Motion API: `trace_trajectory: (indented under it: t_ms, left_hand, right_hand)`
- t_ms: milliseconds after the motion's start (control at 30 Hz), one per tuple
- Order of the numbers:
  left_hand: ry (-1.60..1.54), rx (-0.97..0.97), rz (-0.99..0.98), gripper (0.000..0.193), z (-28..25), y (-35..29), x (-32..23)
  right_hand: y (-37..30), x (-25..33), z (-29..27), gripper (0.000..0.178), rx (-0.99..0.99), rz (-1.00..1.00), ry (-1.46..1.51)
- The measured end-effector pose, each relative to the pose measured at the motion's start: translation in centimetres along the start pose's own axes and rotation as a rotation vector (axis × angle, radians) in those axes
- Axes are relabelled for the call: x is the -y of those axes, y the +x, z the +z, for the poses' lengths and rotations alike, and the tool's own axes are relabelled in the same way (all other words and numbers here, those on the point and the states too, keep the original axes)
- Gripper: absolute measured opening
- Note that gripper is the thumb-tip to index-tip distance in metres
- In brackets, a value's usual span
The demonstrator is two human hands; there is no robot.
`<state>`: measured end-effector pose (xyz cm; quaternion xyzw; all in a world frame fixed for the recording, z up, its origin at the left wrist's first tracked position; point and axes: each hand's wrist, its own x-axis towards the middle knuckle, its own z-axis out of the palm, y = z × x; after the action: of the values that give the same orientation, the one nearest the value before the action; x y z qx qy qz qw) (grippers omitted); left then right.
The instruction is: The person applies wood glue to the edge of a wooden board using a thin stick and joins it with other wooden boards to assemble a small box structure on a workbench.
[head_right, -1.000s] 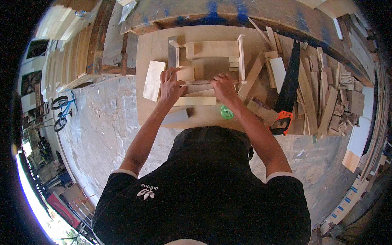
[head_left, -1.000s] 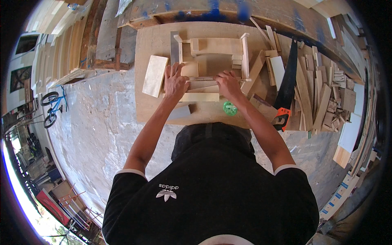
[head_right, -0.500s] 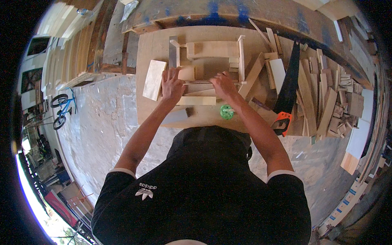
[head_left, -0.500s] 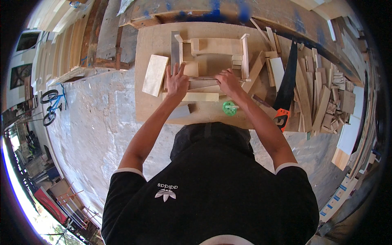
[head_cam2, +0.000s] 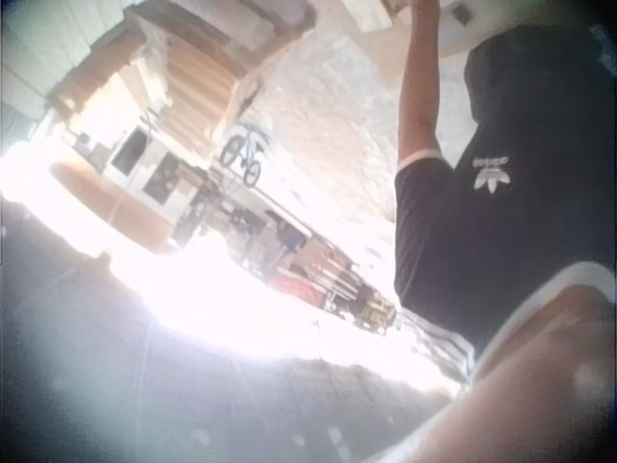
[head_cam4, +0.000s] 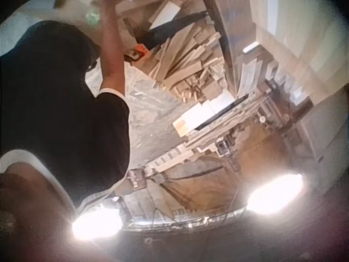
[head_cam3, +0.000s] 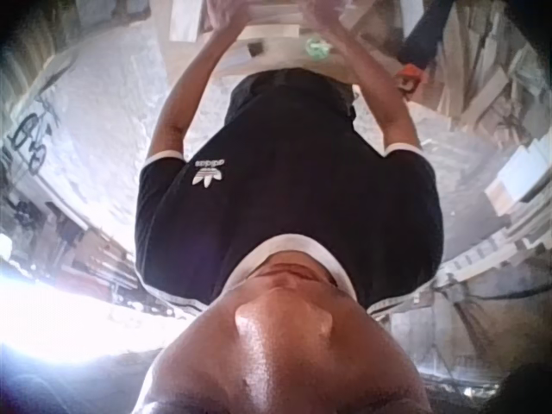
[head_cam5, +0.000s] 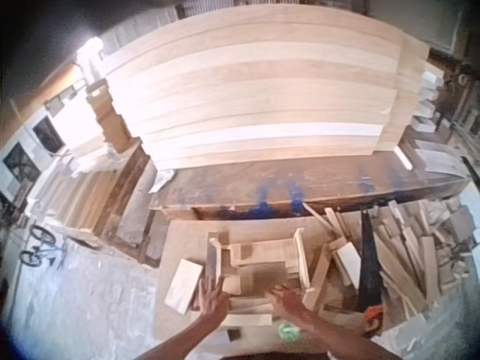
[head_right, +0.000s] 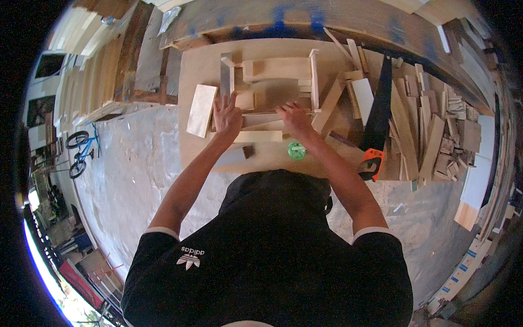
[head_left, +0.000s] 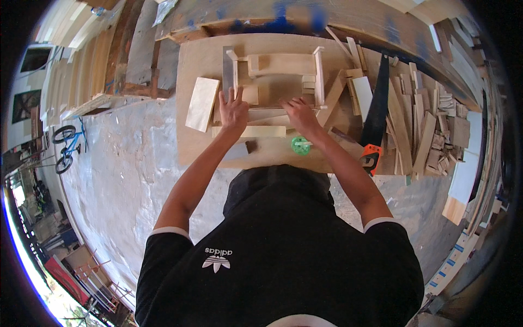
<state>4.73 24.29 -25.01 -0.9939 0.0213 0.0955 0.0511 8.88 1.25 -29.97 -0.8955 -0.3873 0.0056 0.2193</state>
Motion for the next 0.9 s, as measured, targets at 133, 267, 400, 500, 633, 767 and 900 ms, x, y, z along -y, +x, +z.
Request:
trace_trajectory:
  t_ms: [133, 267, 400, 500, 633, 767, 900]
  left_hand:
    - [0.037, 0.013, -0.004, 0.018, 0.1, 0.1, -0.3]
    - [0.079, 0.025, -0.012, 0.018, 0.0, 0.2, -0.7]
    - [0.116, 0.023, 0.003, 0.017, 0.0, 0.2, -1.0]
    - [0.126, -0.008, 0.023, 0.016, 0.2, 0.1, -1.0]
    - [0.164, -0.022, 0.068, 0.015, 0.3, 0.0, -0.6]
    - [0.106, -0.009, 0.09, 0.014, -0.4, -0.4, -0.5]
    - [0.087, -0.037, 0.135, 0.013, -0.5, -0.7, -0.3]
  right_hand:
    - [-0.9, 0.0, -1.0, 0.028, 0.03, 0.032, -0.01]
    - [-0.9, 0.0, -1.6, 0.03, -0.025, 0.058, 0.057]
    - [-1.0, -0.7, -1.2, 0.034, -0.011, 0.07, 0.147]
    - [-1.0, -1.2, -0.5, 0.034, 0.041, 0.1, 0.153]
    - [-0.8, -1.4, -0.4, 0.031, 0.069, 0.144, 0.205]
    - [-0.7, -2.0, -0.2, 0.028, 0.08, 0.098, 0.183]
    - [-0.3, -2.3, -0.1, 0.032, 0.117, 0.088, 0.171]
